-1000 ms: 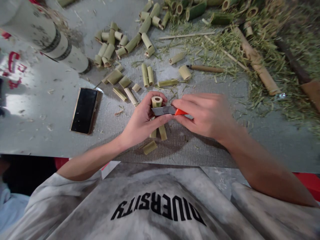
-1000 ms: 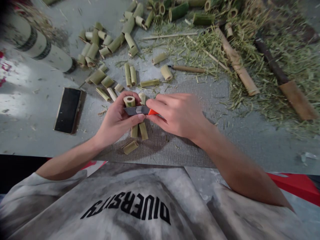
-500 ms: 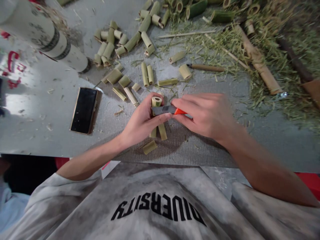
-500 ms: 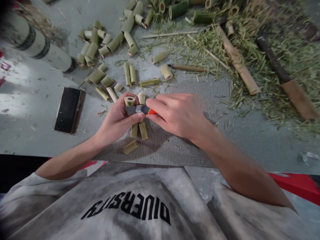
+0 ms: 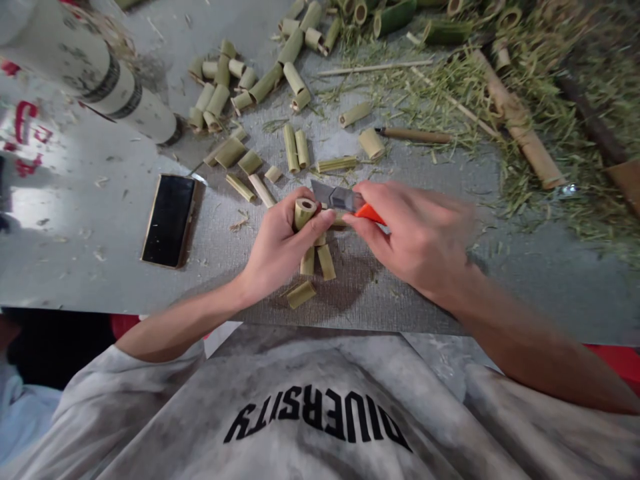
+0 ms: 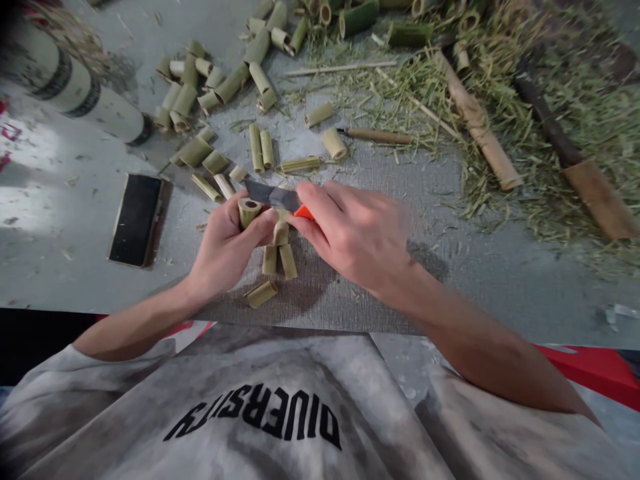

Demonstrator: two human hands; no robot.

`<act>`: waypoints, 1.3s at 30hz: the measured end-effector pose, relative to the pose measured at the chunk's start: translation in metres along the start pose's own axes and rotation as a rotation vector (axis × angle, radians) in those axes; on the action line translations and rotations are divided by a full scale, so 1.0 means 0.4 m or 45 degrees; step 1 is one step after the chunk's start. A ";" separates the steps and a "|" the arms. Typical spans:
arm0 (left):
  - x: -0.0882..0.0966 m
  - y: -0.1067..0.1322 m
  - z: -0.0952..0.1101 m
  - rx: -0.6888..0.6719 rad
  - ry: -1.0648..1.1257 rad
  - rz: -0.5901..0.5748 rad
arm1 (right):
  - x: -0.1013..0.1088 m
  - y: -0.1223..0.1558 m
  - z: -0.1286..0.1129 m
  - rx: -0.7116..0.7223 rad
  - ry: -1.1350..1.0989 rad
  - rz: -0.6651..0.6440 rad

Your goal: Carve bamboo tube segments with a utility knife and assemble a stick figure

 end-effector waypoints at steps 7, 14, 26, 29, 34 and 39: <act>-0.008 -0.006 -0.003 0.036 0.165 -0.087 | -0.016 -0.006 0.016 0.052 -0.059 -0.076; -0.027 -0.013 0.023 0.059 0.194 -0.124 | -0.045 -0.005 -0.002 0.173 -0.035 -0.199; -0.017 -0.017 -0.009 0.081 0.170 -0.148 | -0.038 -0.006 -0.012 0.116 0.103 -0.167; -0.013 -0.015 -0.015 0.139 0.222 -0.095 | -0.037 -0.003 -0.019 0.082 0.152 -0.107; -0.012 -0.011 -0.003 0.201 0.253 -0.038 | -0.045 0.002 -0.019 0.013 0.123 -0.088; -0.018 -0.008 -0.006 0.223 0.290 -0.020 | -0.051 0.002 -0.016 -0.017 0.121 -0.090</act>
Point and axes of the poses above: each hand's wrist, its own y-axis away from the middle knuckle, its own x-axis out of the back of the hand, z = x × y, the point moved 9 cm from there along -y, towards the middle knuckle, and after that the axes turned 4 degrees about -y, right-handed, at the moved point
